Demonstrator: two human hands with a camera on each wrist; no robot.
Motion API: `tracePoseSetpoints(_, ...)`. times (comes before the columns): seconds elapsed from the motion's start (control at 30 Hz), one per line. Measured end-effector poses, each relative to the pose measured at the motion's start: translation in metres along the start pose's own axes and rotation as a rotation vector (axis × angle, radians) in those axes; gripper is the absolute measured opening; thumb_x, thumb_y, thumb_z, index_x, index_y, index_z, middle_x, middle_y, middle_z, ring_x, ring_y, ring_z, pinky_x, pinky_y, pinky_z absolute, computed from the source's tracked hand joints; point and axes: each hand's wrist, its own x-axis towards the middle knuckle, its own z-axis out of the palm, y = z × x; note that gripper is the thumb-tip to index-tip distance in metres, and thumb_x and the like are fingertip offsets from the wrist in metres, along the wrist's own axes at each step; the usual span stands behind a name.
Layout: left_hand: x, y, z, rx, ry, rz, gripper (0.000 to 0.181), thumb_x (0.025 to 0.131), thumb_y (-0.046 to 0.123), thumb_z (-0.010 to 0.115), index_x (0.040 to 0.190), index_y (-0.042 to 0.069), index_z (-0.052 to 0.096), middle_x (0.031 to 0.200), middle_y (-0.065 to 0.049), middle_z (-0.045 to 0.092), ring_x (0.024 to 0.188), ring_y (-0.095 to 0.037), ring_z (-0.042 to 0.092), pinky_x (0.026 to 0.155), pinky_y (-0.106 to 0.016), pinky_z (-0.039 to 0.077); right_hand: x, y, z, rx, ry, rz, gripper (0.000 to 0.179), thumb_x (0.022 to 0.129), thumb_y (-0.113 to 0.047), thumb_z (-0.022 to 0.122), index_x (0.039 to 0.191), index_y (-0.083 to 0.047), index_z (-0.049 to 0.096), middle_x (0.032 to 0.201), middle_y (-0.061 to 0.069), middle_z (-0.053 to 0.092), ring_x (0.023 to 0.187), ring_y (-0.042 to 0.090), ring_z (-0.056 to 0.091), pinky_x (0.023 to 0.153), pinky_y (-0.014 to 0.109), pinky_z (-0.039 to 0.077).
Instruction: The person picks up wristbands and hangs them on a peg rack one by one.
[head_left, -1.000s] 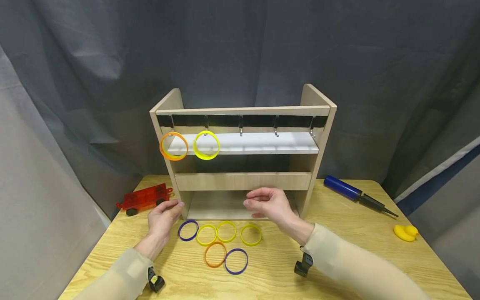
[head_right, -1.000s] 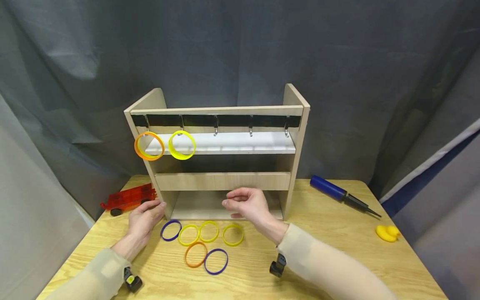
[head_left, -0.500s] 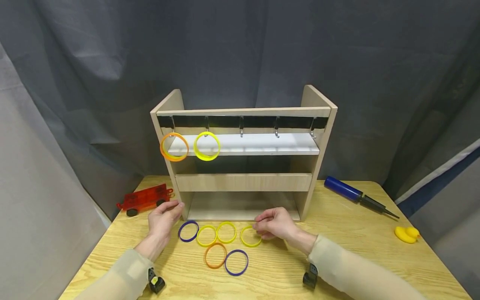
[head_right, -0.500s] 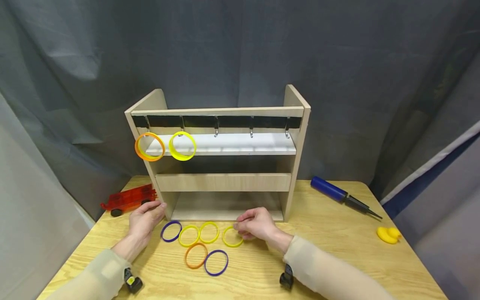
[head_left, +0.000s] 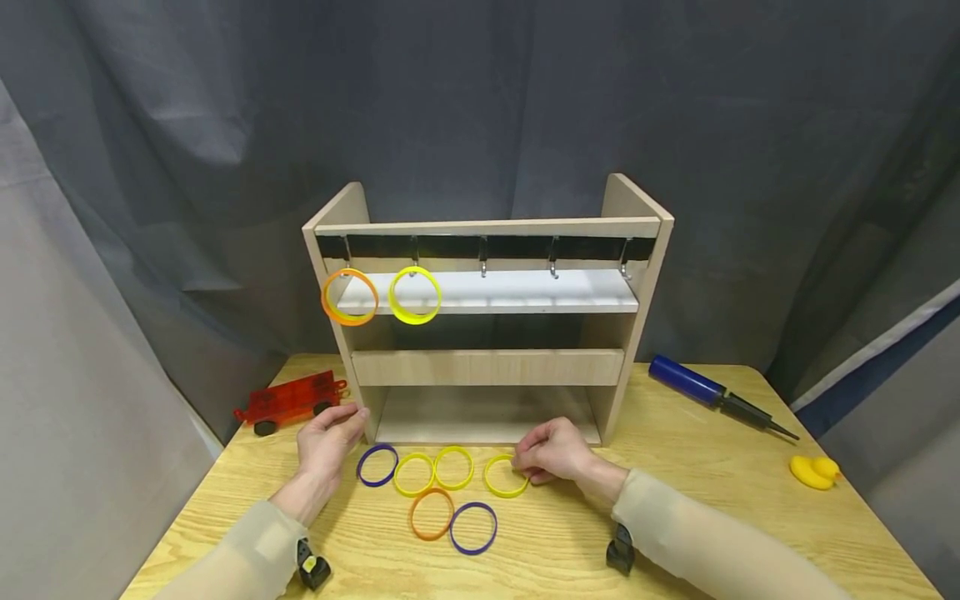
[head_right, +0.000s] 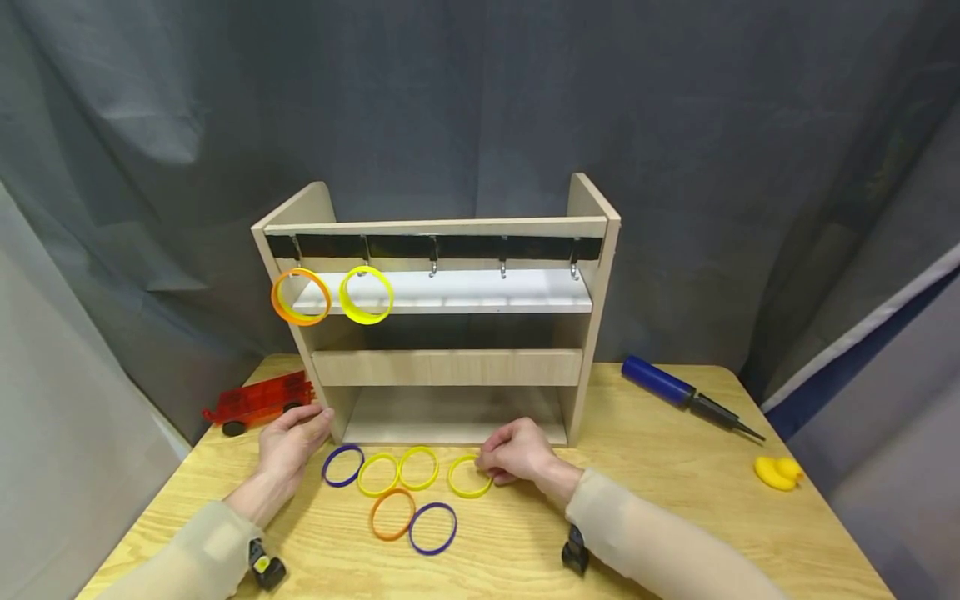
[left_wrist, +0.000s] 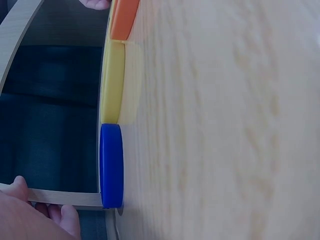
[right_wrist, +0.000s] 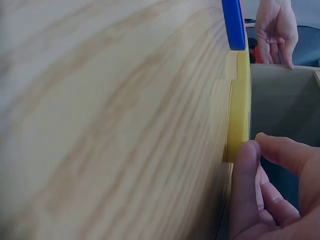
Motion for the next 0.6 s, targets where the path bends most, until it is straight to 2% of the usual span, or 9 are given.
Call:
tracePoseSetpoints(0.33, -0.0002, 0.0011, 0.0002, 0.002, -0.004, -0.005, 0.013, 0.099, 0.006, 0.086, 0.108, 0.014, 0.084, 0.089, 0.016, 0.083, 0.091, -0.005, 0.082, 0.091, -0.023, 0.069, -0.0002, -0.0018, 0.0036, -0.144, 0.034, -0.046, 0.012, 0.083, 0.0, 0.092, 0.089, -0.001, 0.082, 0.069, 0.005, 0.077, 0.059, 0.01, 0.07, 0.056, 0.029, 0.067)
tracePoseSetpoints(0.6, 0.0009, 0.0, 0.0005, 0.001, -0.002, -0.005, 0.012, 0.099, 0.005, 0.086, 0.103, 0.017, 0.084, 0.087, 0.015, 0.083, 0.091, -0.007, 0.083, 0.091, -0.025, 0.07, -0.0007, -0.0064, 0.0077, -0.225, 0.068, -0.043, 0.016, 0.083, -0.001, 0.093, 0.085, -0.006, 0.079, 0.065, 0.003, 0.074, 0.053, 0.009, 0.067, 0.052, 0.028, 0.065)
